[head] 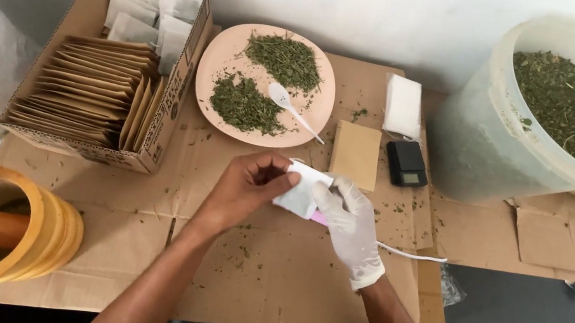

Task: Folding the tops of tea bags and sealing them using a handheld heat sealer.

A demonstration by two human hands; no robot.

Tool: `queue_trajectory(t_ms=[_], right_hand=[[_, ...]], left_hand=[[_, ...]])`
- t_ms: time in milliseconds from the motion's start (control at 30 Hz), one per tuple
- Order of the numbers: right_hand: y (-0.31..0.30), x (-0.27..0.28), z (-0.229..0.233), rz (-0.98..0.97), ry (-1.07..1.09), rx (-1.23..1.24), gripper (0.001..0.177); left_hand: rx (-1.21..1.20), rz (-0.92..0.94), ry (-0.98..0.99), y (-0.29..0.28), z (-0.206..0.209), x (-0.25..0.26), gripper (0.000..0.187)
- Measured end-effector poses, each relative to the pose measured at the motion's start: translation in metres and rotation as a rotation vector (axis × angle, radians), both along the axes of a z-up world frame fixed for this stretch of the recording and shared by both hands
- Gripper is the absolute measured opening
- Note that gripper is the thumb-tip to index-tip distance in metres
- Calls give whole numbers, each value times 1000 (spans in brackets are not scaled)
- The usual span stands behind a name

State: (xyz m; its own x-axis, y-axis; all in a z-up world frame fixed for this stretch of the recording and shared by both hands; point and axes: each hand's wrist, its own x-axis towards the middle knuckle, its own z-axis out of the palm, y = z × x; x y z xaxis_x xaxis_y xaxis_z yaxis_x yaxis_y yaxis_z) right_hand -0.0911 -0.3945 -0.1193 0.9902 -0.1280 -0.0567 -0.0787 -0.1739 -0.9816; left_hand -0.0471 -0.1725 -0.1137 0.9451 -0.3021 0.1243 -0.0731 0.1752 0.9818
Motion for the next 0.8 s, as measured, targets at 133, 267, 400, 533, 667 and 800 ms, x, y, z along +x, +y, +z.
queue_trajectory(t_ms=[133,267,400,533,667,800], right_hand=[[0,4,0,-57,30,11,19],[-5,4,-1,-88,96,72,15],[15,-3,20,-22,68,5,17],[28,-7,28,-3,50,19,12],[25,-7,14,31,4,-47,13],[17,-6,-9,21,-6,-91,14]], left_hand=[[-7,51,11,7,-19,-1,26],[-27,28,-143,22,-21,-21,25],[-94,-278,-232,33,24,-56,43],[-31,-216,-325,27,26,-53,49],[28,-46,-385,25,15,-44,57],[6,44,-345,25,3,-42,63]])
